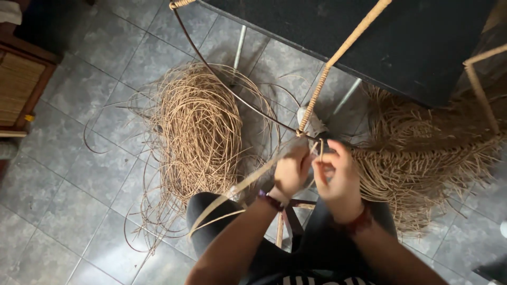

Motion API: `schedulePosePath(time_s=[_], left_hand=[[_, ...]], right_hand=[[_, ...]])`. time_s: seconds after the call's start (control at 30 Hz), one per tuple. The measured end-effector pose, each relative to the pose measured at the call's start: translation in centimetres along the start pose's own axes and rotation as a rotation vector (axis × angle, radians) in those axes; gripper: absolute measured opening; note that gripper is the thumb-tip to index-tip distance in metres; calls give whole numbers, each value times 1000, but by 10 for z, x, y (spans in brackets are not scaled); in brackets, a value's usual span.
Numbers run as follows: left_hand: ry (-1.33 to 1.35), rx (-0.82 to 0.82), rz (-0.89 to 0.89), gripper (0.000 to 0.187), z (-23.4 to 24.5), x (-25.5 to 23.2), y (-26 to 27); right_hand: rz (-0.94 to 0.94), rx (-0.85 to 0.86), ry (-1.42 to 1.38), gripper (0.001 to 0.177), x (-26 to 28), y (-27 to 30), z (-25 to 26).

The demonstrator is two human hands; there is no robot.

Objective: Weaving natural fibers onto a frame to create a textured furniture component

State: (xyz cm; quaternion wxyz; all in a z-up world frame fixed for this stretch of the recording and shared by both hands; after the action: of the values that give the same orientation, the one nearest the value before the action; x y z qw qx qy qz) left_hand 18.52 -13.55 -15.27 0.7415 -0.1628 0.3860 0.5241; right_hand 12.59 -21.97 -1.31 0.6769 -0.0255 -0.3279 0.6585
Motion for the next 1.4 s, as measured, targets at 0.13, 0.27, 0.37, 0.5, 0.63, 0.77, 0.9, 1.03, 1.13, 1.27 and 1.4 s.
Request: schedulePosePath(time_s=[0.13, 0.27, 0.37, 0.5, 0.63, 0.77, 0.9, 1.03, 1.13, 1.27, 1.4], left_hand=[[138, -83, -166, 18, 24, -4, 55], [-29, -276, -629, 20, 107, -85, 96], [123, -235, -757, 31, 88, -81, 66], [-53, -81, -338, 16, 83, -93, 11], [-345, 31, 48, 16, 49, -76, -29], [-360, 85, 54, 33, 48, -79, -38], [-99, -445, -537, 12, 105, -93, 27], [-50, -446, -623, 19, 77, -62, 65], [-24, -433, -697, 18, 78, -63, 78], [131, -261, -767, 38, 97, -72, 87], [280, 45, -304, 35, 48, -26, 72]], right_hand=[[-446, 52, -722, 41, -20, 47, -18], [-599, 79, -1067, 30, -28, 65, -34], [-235, 344, -675, 39, -7, 31, -4], [163, 222, 26, 20, -35, 33, -3], [215, -9, 138, 10, -39, 29, 9], [316, 20, 164, 16, -28, 28, 2], [-57, 273, -376, 15, -57, 38, -24], [-696, 305, -1393, 17, -61, 67, -59], [-730, 256, -1400, 17, -54, 62, -57], [-254, 139, -709, 7, -56, 49, -34], [-4, -33, -451, 6, -38, 26, 9]])
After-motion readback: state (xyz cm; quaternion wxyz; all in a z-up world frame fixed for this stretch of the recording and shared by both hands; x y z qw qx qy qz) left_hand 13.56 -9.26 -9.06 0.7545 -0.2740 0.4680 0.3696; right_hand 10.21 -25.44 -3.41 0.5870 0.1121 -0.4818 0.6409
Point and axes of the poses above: each hand's wrist, its own y-axis away from the middle knuckle, its own z-axis out of the back of the hand, x = y × z, the point moved 8 cm from there along -y, towards the middle knuckle, and after that the axes turned 11 degrees about z, right-handed, at the moved point
